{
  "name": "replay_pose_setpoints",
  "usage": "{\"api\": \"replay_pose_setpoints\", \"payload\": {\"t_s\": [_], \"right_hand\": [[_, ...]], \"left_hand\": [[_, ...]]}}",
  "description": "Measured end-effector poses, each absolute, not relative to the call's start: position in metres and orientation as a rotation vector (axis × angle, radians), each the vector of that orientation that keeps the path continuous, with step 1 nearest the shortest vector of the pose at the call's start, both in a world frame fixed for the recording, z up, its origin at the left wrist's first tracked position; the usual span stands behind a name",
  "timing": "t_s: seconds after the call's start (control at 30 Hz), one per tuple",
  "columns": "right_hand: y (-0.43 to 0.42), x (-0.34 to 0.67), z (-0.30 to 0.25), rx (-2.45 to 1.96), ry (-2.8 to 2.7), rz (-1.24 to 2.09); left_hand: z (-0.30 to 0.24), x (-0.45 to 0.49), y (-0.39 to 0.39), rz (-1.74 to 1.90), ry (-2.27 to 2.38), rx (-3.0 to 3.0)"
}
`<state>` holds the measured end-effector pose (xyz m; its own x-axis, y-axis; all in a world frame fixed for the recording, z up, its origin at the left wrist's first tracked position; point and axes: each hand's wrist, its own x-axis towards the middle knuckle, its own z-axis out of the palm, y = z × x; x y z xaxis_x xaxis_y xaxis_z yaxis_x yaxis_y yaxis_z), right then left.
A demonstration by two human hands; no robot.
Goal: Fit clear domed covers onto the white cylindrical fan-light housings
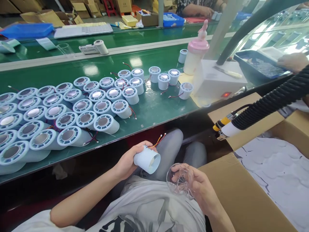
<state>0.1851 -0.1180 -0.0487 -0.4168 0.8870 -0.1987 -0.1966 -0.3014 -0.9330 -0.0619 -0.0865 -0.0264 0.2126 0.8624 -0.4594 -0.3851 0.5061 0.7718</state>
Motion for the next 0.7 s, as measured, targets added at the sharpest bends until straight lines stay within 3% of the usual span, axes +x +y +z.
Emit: {"api": "replay_pose_setpoints", "payload": {"t_s": [0.1, 0.3, 0.47, 0.6, 0.7], "right_hand": [[-0.110, 0.186, -0.039, -0.996, -1.447, 1.597], [-0.086, 0.175, -0.012, -1.048, -2.314, 0.637], [-0.072, 0.159, -0.002, -0.944, -2.555, 0.144], [-0.068, 0.153, 0.002, -0.908, -2.609, 0.025], [-0.066, 0.153, 0.003, -0.945, -2.622, 0.190]], "left_hand": [[-0.033, -0.064, -0.090, 0.929, 1.010, 0.687], [-0.028, -0.063, -0.100, 0.892, 1.084, 1.008], [-0.022, -0.056, -0.105, 0.917, 1.076, 0.959], [-0.026, -0.057, -0.103, 0.951, 1.031, 0.922], [-0.024, -0.064, -0.099, 0.888, 0.995, 1.090]]}}
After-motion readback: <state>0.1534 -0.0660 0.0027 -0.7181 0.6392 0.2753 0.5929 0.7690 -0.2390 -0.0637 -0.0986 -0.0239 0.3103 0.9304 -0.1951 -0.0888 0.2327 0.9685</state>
